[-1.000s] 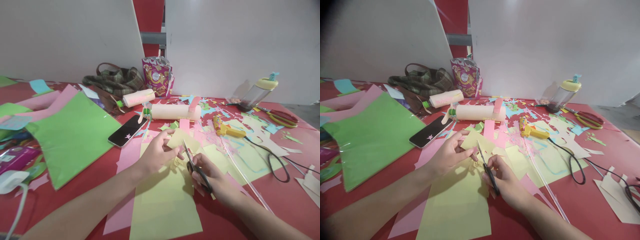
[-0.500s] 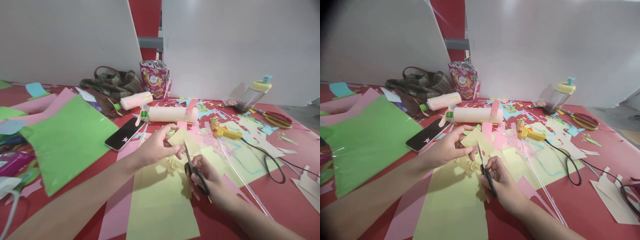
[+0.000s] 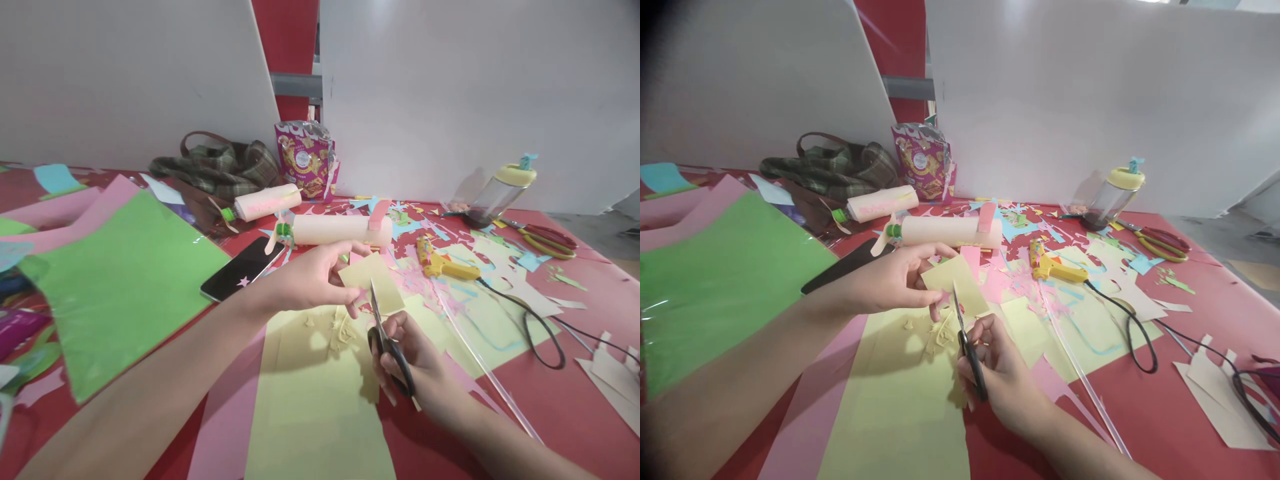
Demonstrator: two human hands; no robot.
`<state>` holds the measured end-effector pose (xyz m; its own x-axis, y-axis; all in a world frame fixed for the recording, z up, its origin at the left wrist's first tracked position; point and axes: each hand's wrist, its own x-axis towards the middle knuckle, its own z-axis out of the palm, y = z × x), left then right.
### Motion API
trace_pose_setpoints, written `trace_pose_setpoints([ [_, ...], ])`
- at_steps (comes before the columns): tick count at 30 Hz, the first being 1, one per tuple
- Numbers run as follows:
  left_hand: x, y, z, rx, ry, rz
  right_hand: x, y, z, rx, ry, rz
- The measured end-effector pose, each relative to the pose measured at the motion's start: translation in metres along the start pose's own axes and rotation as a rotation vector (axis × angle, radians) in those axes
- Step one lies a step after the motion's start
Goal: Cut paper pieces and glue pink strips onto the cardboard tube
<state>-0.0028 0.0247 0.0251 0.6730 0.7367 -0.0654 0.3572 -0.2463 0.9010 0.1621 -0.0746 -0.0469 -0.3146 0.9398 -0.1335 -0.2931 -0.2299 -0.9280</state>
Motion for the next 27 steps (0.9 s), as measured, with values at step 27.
trace_pose_setpoints([
  [27,-0.008,0.009,-0.029,0.114,-0.419,-0.117,-0.003,0.001,-0.001,-0.184,-0.082,0.278],
])
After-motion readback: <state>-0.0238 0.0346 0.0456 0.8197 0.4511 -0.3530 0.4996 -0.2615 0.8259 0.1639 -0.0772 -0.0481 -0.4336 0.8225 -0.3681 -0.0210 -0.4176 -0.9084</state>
